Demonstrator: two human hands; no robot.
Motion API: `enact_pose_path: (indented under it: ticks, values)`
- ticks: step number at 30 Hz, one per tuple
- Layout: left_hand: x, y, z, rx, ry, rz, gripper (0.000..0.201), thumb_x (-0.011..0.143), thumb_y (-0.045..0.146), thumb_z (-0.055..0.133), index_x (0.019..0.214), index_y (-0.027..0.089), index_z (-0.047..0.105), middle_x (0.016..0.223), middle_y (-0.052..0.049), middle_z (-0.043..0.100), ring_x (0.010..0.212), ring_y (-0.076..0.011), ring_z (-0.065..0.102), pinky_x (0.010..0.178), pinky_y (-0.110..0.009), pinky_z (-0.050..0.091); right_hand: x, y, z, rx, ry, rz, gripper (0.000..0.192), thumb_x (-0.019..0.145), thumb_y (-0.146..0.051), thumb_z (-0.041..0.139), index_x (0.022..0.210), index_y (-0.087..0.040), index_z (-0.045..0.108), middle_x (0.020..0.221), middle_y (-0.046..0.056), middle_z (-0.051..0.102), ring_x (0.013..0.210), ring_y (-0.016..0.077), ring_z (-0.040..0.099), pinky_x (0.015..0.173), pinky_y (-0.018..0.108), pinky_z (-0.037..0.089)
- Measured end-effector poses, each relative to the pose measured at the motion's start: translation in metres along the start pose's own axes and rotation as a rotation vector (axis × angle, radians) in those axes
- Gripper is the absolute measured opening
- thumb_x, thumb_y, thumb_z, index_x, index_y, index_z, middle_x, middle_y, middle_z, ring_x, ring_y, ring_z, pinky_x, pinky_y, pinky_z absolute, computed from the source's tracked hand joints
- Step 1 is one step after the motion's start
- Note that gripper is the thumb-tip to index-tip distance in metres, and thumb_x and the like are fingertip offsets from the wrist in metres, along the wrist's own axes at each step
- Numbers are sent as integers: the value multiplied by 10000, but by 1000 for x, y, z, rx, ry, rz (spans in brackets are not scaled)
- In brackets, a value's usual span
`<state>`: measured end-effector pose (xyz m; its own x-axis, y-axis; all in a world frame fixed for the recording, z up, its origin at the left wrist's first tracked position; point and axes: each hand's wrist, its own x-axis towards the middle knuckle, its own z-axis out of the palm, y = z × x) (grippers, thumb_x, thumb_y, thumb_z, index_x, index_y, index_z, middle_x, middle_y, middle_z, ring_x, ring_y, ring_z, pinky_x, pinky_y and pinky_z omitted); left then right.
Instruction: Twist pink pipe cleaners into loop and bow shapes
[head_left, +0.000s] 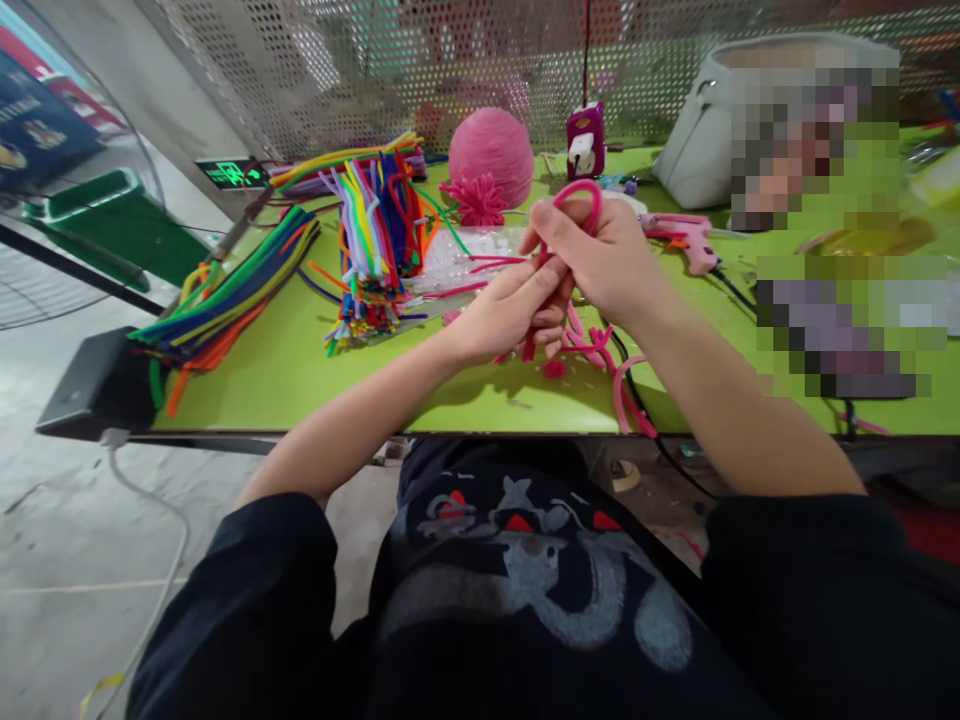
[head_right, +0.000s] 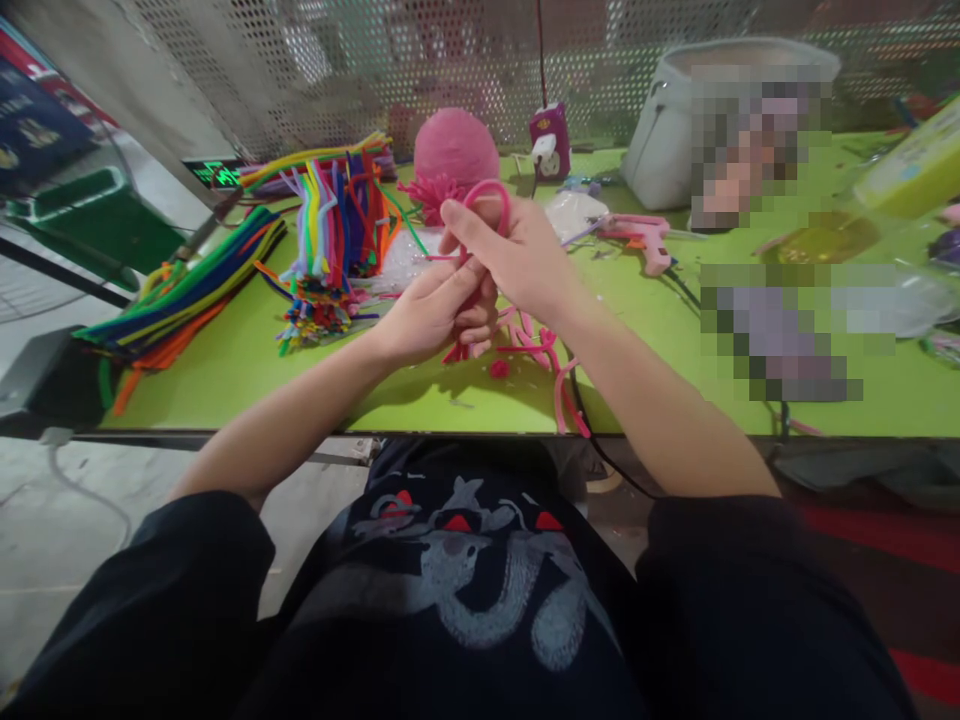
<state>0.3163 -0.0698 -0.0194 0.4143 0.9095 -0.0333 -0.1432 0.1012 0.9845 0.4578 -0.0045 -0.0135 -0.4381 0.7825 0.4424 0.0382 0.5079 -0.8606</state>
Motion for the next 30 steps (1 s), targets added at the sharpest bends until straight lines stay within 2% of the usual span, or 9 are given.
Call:
enact_pose_path:
  ticks: [3,5,9,12,15,18,24,27,30]
  values:
    - [-2,-2,-9,16,-109,67,368,1171,414,465,868,218,535,628,69,407,558,-85,525,676,-278,574,4,4,-5,31,51,-4,709,889,-966,638,769,-268,670,566,-15,466,523,142,431,508,365,393]
    - [-4,-3,-18,90,-203,70,372,1146,469,527,901,204,615,633,43,487,610,-107,582,668,-270,542,7,6,-9,12,87,-26,741,846,-1010,624,735,-278,660,544,-16,424,504,140,362,499,379,351]
    - [-4,-4,-30,185,-320,61,531,1063,681,591,835,206,659,674,-18,595,681,-150,611,681,-308,497,11,6,-13,-17,85,-4,752,857,-1020,581,700,-287,641,526,-4,385,489,141,319,488,387,302]
    - [-2,-6,-32,155,-376,55,578,1040,727,593,802,205,661,704,-31,611,711,-164,611,718,-331,496,9,4,-12,10,80,19,715,912,-953,604,667,-282,614,513,1,394,477,143,345,474,371,279]
    - [0,-8,-33,145,-410,52,591,1026,738,613,843,183,695,710,-29,606,722,-161,617,695,-320,473,5,-2,-10,81,111,18,625,983,-808,660,678,-263,627,534,-9,426,477,139,367,478,338,256]
    - [2,-9,-35,137,-446,41,595,1006,745,649,895,164,707,716,-18,621,741,-149,645,702,-297,484,0,-7,-10,115,141,34,530,1079,-628,625,712,-247,644,538,-18,435,483,137,378,487,316,242]
    - [1,-8,-33,104,-487,60,533,1039,665,663,869,160,692,753,-20,657,776,-126,658,786,-282,542,0,-10,-8,193,127,54,518,1148,-436,541,682,-246,663,524,-10,424,468,134,381,504,316,221]
    - [0,-8,-29,50,-490,64,535,1033,649,683,795,175,614,727,-6,618,754,-119,649,779,-271,549,1,-9,-7,214,136,28,510,1139,-432,568,675,-245,661,529,-13,411,474,137,385,527,322,209]
    - [0,-9,-27,54,-424,73,570,1008,674,704,759,188,541,679,24,536,698,-105,624,722,-246,532,1,-7,-11,159,167,-9,541,1097,-595,620,689,-244,670,545,-22,395,482,137,362,526,332,199]
